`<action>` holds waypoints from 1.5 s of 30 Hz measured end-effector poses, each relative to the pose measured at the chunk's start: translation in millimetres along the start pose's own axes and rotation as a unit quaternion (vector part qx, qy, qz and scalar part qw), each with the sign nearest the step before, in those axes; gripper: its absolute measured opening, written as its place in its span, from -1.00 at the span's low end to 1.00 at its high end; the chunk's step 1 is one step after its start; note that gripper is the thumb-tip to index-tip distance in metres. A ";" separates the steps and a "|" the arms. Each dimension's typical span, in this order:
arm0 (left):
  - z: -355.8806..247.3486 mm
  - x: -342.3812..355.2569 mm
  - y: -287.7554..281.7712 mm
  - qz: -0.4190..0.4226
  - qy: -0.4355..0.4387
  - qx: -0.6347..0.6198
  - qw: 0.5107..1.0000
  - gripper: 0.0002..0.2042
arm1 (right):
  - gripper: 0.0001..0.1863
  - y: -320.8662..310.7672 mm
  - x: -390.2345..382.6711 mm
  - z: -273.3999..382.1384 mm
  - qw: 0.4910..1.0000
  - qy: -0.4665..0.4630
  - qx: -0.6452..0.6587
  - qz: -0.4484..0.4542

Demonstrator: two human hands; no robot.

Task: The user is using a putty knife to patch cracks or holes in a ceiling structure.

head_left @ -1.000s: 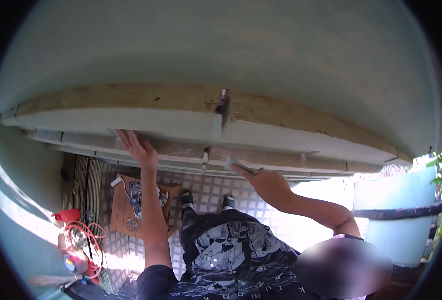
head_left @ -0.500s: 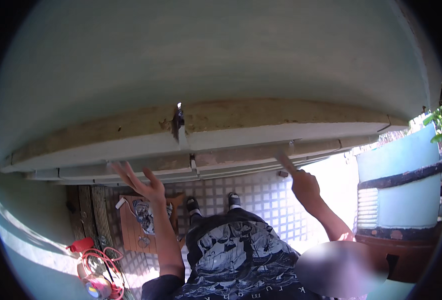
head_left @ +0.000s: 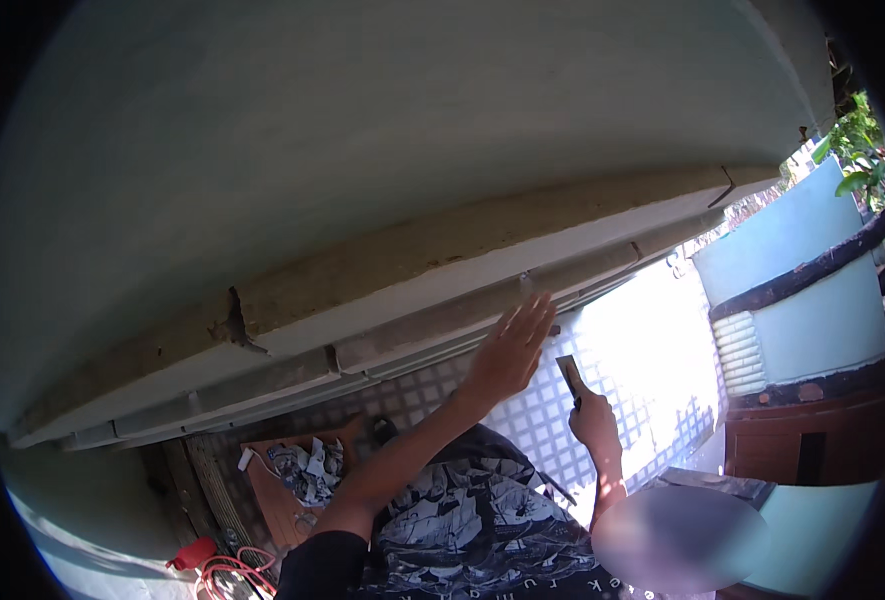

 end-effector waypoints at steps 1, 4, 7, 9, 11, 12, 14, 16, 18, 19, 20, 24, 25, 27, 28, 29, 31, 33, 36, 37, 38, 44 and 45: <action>-3.0 18.4 15.9 0.003 -0.001 0.003 1.000 -0.37 | -0.14 1.6 -2.6 -3.7 1.000 -0.002 0.003 0.002; -9.5 52.7 52.4 0.018 0.001 0.072 0.997 -0.34 | -0.15 1.0 -8.6 -18.3 0.999 -0.002 0.043 -0.017; -0.2 60.1 66.2 0.032 -0.055 0.121 0.991 -0.31 | -0.15 1.1 -12.1 -34.9 0.998 0.010 0.057 -0.007; 3.3 53.5 67.3 0.015 -0.070 0.166 0.984 -0.29 | -0.15 -0.7 -12.4 -41.9 0.998 0.026 0.065 0.001; 6.5 45.4 61.2 0.019 -0.081 0.168 0.982 -0.29 | -0.16 -0.8 -8.1 -48.8 0.997 0.010 0.078 -0.007; 9.2 39.3 55.2 0.016 -0.089 0.165 0.982 -0.29 | -0.17 1.1 -5.5 -49.7 0.997 0.011 0.079 0.005; 16.0 26.2 40.3 0.024 -0.111 0.176 0.978 -0.30 | -0.18 3.2 4.3 -55.4 0.996 0.011 0.083 0.018; 26.4 7.3 28.1 0.030 -0.136 0.189 0.972 -0.31 | -0.20 5.8 16.8 -59.0 0.997 -0.019 0.079 0.006; 38.7 -14.1 18.9 0.021 -0.174 0.167 0.970 -0.34 | -0.20 6.0 25.3 -54.5 0.996 -0.038 0.084 0.005; 40.6 -22.7 15.7 0.024 -0.177 0.170 0.969 -0.34 | -0.21 3.4 30.0 -49.9 0.995 -0.056 0.083 0.002; 44.2 -31.5 9.3 0.007 -0.197 0.170 0.965 -0.34 | -0.21 1.6 31.6 -43.1 0.996 -0.043 0.073 0.027; 53.6 -63.6 -10.2 0.006 -0.265 0.207 0.942 -0.32 | -0.19 12.6 40.0 -35.9 0.993 -0.071 0.079 0.042; 54.4 -71.3 -14.3 0.006 -0.270 0.210 0.940 -0.32 | -0.19 14.0 41.2 -33.8 0.993 -0.076 0.079 0.045; 60.4 -89.2 -28.1 -0.014 -0.315 0.252 0.915 -0.28 | -0.19 16.5 43.3 -29.9 0.992 -0.084 0.076 0.053; 61.0 -96.6 -33.6 -0.015 -0.318 0.255 0.913 -0.28 | -0.19 16.4 44.5 -27.4 0.992 -0.088 0.076 0.055; 63.2 -106.5 -46.2 -0.042 -0.349 0.275 0.895 -0.27 | -0.19 16.4 45.4 -25.7 0.992 -0.086 0.069 0.062; 66.0 -120.9 -65.3 -0.070 -0.380 0.298 0.873 -0.27 | -0.19 19.0 48.0 -23.5 0.992 -0.088 0.063 0.070; 72.6 -134.7 -79.7 -0.054 -0.434 0.336 0.834 -0.27 | -0.19 20.5 51.3 -22.5 0.991 -0.104 0.054 0.062; 75.1 -144.1 -94.2 -0.043 -0.493 0.308 0.812 -0.28 | -0.21 12.5 51.2 -8.3 0.991 -0.109 0.049 0.065; 73.9 -143.3 -98.3 -0.045 -0.494 0.309 0.812 -0.28 | -0.21 11.9 52.0 -5.0 0.990 -0.114 0.044 0.064; 73.4 -144.6 -105.0 -0.067 -0.507 0.306 0.803 -0.31 | -0.21 11.9 52.6 -3.1 0.990 -0.116 0.044 0.063; 78.3 -135.8 -82.6 -0.083 -0.435 0.281 0.852 -0.43 | -0.21 19.1 50.2 10.5 0.987 -0.133 0.048 0.071; 83.7 -139.8 -77.0 -0.069 -0.431 0.281 0.855 -0.45 | -0.21 20.6 47.8 13.2 0.988 -0.131 0.046 0.073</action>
Point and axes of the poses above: each hand's wrist, its own x-axis towards the middle knuckle, its own y-axis out of the palm, z = x × y, the point moved 8 cm from there along x, towards the middle knuckle, and after that the axes turned 3 degrees about -y, right-handed, at the moved point
